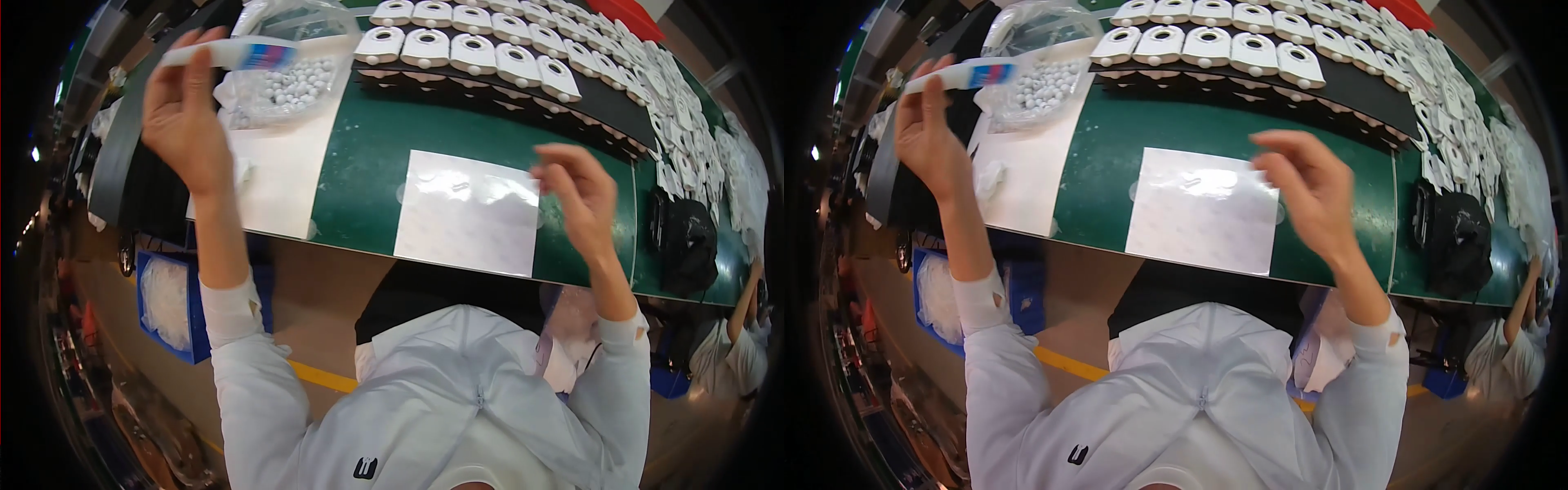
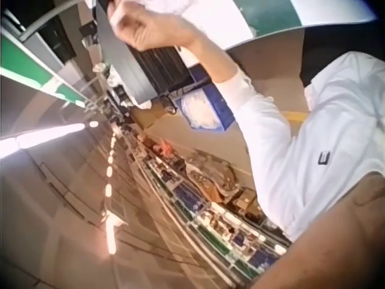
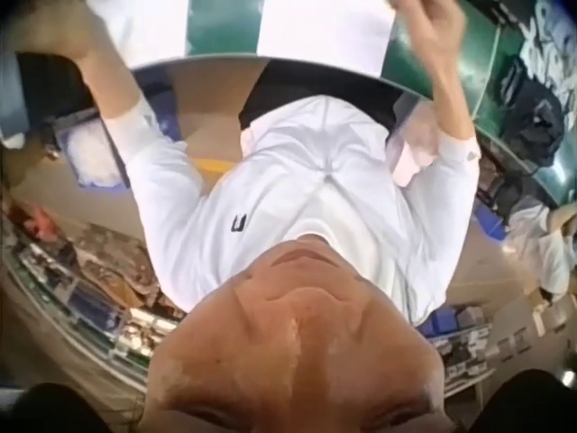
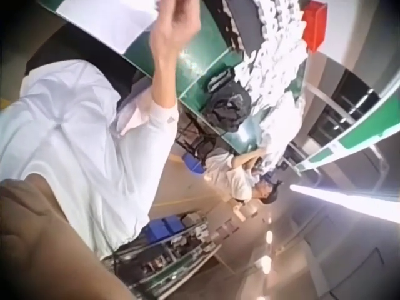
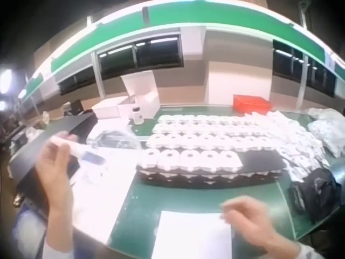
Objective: Assembling and organizing small circular white components into a grid tray at a factory workstation.
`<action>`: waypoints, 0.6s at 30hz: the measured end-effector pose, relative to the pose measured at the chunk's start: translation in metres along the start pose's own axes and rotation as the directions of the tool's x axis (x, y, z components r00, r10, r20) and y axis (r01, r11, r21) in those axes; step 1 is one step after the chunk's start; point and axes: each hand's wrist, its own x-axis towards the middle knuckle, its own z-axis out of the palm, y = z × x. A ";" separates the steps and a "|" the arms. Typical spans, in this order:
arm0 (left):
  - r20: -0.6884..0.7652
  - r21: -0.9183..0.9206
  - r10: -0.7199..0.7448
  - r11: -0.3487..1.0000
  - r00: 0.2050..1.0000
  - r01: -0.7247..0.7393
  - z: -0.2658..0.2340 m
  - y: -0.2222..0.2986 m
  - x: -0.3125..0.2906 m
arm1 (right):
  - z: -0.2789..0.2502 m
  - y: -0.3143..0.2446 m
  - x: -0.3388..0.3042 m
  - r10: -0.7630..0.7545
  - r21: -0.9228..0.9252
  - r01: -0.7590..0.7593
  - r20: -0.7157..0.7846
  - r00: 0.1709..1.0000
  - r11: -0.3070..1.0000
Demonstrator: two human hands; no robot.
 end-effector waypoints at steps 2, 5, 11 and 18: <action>0.286 -0.225 -0.109 0.958 0.952 0.177 0.032 0.006 -0.034 | 0.023 -0.005 0.012 0.160 0.298 -0.235 0.255 0.954 0.925; 0.636 -0.341 -0.296 0.721 0.713 0.603 0.079 0.027 -0.074 | 0.045 -0.012 0.024 0.402 0.522 -0.645 0.510 0.761 0.558; 0.661 -0.411 -0.320 0.601 0.678 0.685 0.118 -0.003 -0.107 | 0.022 0.009 0.035 0.491 0.665 -0.647 0.450 0.746 0.373; 0.283 -0.629 -0.629 0.448 0.724 0.635 0.134 -0.019 -0.092 | 0.018 0.018 0.043 -0.448 -0.371 0.367 -0.159 0.880 0.853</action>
